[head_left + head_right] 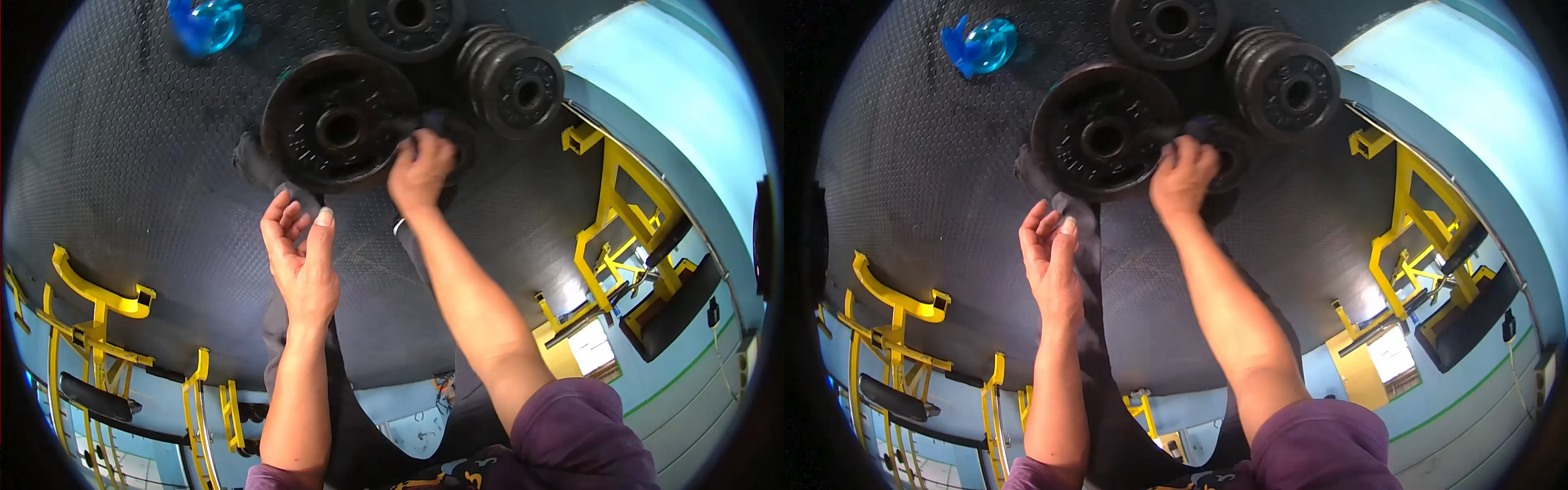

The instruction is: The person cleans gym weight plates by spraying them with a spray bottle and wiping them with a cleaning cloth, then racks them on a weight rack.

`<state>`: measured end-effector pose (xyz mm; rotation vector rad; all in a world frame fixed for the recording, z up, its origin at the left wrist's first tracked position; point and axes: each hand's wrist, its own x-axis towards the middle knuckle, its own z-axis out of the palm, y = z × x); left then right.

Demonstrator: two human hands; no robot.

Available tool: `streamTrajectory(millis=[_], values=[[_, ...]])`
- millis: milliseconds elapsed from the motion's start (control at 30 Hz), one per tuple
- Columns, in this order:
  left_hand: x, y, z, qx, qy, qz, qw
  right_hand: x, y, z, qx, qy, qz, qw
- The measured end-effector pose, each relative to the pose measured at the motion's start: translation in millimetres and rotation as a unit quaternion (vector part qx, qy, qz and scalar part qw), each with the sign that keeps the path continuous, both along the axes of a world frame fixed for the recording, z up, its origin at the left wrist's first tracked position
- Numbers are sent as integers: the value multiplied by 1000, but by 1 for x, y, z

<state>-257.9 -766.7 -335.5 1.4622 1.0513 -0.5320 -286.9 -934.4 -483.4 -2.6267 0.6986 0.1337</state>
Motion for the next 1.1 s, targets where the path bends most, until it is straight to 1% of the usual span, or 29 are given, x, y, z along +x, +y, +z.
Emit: streamTrajectory(millis=[33,67,100,133,167,233,267,300,367,400,467,567,600,633,667,700,767,833,867,900,933,967,1033,1067,1100], values=[[-2,-8,-1,0,-8,-2,1000,-10,15,0,49,5,-17,999],[-4,-14,0,4,-13,-19,1000,-32,29,-1,65,21,-21,997],[-8,-19,2,9,-15,-38,999,-61,40,-4,124,43,-49,990],[-13,-22,-1,17,-12,-48,999,-83,55,0,211,93,-102,968],[-14,-27,-2,20,-17,-53,998,-92,68,3,235,125,-156,951],[-16,-33,-4,25,-6,-61,998,-82,62,-16,237,56,-276,930],[-19,-35,-6,22,-13,-64,998,-45,52,-9,236,61,-355,903],[-21,-35,-5,28,-9,-71,997,-24,44,-19,135,55,-349,926],[-23,-40,-4,15,-10,-78,997,4,12,-27,95,-51,-245,963],[-24,-40,-5,22,-16,-101,994,19,-2,-31,80,-72,-193,975],[-25,-39,-5,27,-13,-110,994,45,-20,-37,90,-119,-78,986],[-25,-42,-3,28,-4,-111,993,91,-31,-47,115,-229,87,963],[-28,-42,-5,29,-12,-125,992,112,-31,-49,150,-228,131,953],[-29,-42,-5,30,-20,-139,990,136,-24,-50,219,-190,134,948],[-27,-44,-2,36,-15,-152,988,154,-12,-46,253,-128,137,949],[-25,-44,-2,40,-15,-153,987,168,4,-40,246,-72,164,953],[-19,-41,0,41,-11,-156,987,179,17,-44,218,-40,284,933],[-15,-34,-2,36,-9,-141,989,174,9,-41,176,-42,256,950],[-13,-30,-1,42,-9,-141,989,173,0,-33,166,26,206,964],[-10,-28,-1,47,-9,-139,989,176,-10,-14,175,119,148,966],[-9,-26,0,46,-11,-134,990,174,-8,-3,119,183,62,974],[-8,-24,1,47,-8,-136,990,172,-2,-3,89,193,44,976],[-8,-18,0,37,-11,-140,989,173,33,-14,69,95,161,980],[-6,-14,1,48,-5,-151,987,179,59,-1,60,89,255,961],[-6,-9,2,49,2,-141,989,179,82,2,62,87,378,920]])
